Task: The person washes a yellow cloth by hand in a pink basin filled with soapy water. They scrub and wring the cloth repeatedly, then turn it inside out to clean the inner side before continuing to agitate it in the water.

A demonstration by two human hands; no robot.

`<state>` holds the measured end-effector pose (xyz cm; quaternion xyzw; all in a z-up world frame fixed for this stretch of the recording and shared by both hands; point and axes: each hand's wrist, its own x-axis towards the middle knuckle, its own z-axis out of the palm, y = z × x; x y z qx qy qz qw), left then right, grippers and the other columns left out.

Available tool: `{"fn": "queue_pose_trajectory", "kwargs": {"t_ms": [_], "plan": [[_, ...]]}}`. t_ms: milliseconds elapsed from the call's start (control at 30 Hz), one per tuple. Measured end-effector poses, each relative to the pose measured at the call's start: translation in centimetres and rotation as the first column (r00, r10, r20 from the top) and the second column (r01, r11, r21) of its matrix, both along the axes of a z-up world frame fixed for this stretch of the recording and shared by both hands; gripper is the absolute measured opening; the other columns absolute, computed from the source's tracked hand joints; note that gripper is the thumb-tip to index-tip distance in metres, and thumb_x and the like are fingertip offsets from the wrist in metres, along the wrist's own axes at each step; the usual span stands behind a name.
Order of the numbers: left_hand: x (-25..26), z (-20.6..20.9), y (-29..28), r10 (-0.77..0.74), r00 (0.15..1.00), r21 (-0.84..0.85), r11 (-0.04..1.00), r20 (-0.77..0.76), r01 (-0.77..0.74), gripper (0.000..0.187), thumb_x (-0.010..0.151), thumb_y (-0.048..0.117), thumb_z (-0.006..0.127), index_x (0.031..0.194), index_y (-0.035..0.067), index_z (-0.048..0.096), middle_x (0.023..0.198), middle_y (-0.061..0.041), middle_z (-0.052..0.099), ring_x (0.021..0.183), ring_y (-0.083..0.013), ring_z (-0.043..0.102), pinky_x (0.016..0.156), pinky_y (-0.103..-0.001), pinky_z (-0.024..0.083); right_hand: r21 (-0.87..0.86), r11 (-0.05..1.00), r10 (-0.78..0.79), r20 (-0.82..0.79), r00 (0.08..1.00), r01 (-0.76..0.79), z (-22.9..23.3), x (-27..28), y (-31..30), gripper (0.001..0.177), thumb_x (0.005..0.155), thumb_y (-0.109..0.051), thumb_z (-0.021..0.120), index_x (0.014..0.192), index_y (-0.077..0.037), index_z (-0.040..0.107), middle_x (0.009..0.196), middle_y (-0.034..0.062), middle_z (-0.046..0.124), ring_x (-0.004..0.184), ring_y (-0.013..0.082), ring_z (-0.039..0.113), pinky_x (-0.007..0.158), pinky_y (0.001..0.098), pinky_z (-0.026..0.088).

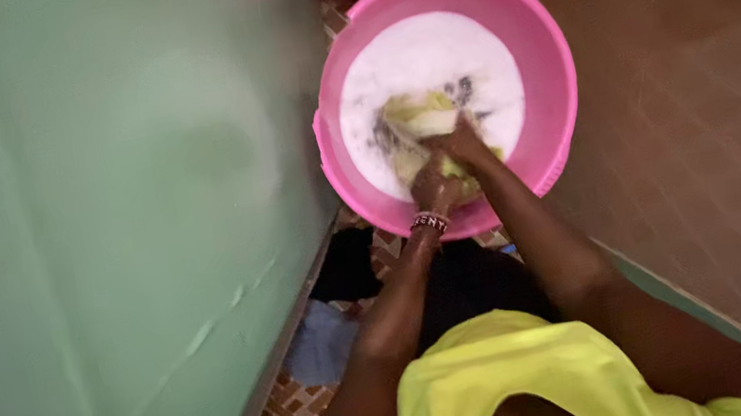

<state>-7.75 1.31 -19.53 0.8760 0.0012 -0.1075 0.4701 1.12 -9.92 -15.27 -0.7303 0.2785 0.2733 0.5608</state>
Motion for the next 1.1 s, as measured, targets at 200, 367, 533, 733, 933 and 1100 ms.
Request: {"fn": "queue_pose_trajectory", "kwargs": {"t_ms": [200, 367, 533, 733, 933, 1100], "plan": [[1.5, -0.9, 2.5, 0.093, 0.894, -0.197, 0.960, -0.438, -0.197, 0.048, 0.090, 0.016, 0.067, 0.134, -0.002, 0.057, 0.113, -0.019, 0.068, 0.084, -0.0205, 0.067, 0.065, -0.030, 0.061, -0.504, 0.844, 0.416, 0.402, 0.816, -0.182, 5.3, -2.8, 1.8, 0.044, 0.086, -0.021, 0.082, 0.127, -0.014, 0.070, 0.115, 0.0161, 0.074, 0.101, 0.0300, 0.072, 0.089, 0.0479, 0.059], [7.9, 0.7, 6.3, 0.064, 0.687, -0.374, 0.801, -0.724, -0.469, 0.047, 0.087, 0.013, 0.065, 0.130, -0.003, 0.058, 0.110, -0.018, 0.069, 0.084, -0.0212, 0.068, 0.066, -0.031, 0.060, -0.435, 0.838, 0.531, 0.505, 0.681, -0.330, 14.4, -5.7, 5.9, 0.035, 0.084, -0.022, 0.083, 0.117, -0.016, 0.073, 0.118, 0.0138, 0.072, 0.099, 0.0286, 0.071, 0.077, 0.0440, 0.063], [8.6, 0.1, 4.7, 0.067, 0.569, -0.354, 0.721, -0.820, -0.596, 0.045, 0.084, 0.009, 0.063, 0.127, -0.004, 0.060, 0.107, -0.017, 0.069, 0.085, -0.0220, 0.068, 0.068, -0.032, 0.060, -0.529, 0.782, 0.602, 0.501, 0.622, -0.330, 13.9, -6.7, 7.8, 0.042, 0.075, -0.025, 0.084, 0.115, -0.016, 0.076, 0.120, 0.0131, 0.072, 0.100, 0.0305, 0.070, 0.077, 0.0473, 0.060], [6.9, 0.5, 2.6, 0.226, 0.494, -0.289, 0.583, -0.840, -0.759, 0.044, 0.080, 0.005, 0.060, 0.122, -0.006, 0.061, 0.103, -0.017, 0.069, 0.085, -0.0228, 0.069, 0.070, -0.033, 0.060, -0.607, 0.788, 0.390, 0.361, 0.847, -0.104, 0.2, -2.5, 2.2, 0.037, 0.085, -0.035, 0.082, 0.113, -0.012, 0.075, 0.114, 0.0133, 0.071, 0.101, 0.0282, 0.066, 0.080, 0.0475, 0.054], [5.7, 10.9, 3.2, 0.201, 0.449, -0.322, 0.457, -0.871, -0.829, 0.043, 0.076, 0.001, 0.058, 0.118, -0.007, 0.062, 0.099, -0.016, 0.070, 0.085, -0.0237, 0.069, 0.072, -0.034, 0.059, -0.385, 0.920, 0.183, 0.276, 0.944, -0.066, -2.2, -5.0, -6.8, 0.041, 0.095, -0.044, 0.080, 0.111, -0.007, 0.075, 0.109, 0.0135, 0.071, 0.102, 0.0259, 0.063, 0.083, 0.0478, 0.048], [6.4, 19.8, 6.4, 0.224, 0.659, -0.542, 0.416, -0.718, -0.731, 0.043, 0.073, -0.003, 0.055, 0.114, -0.009, 0.064, 0.096, -0.015, 0.070, 0.085, -0.0245, 0.070, 0.074, -0.035, 0.059, -0.189, 0.978, 0.169, 0.458, 0.873, -0.091, 10.6, -7.6, -11.8, 0.033, 0.090, -0.040, 0.079, 0.087, -0.008, 0.070, 0.091, 0.0079, 0.073, 0.084, 0.0201, 0.071, 0.077, 0.0416, 0.061]]}}
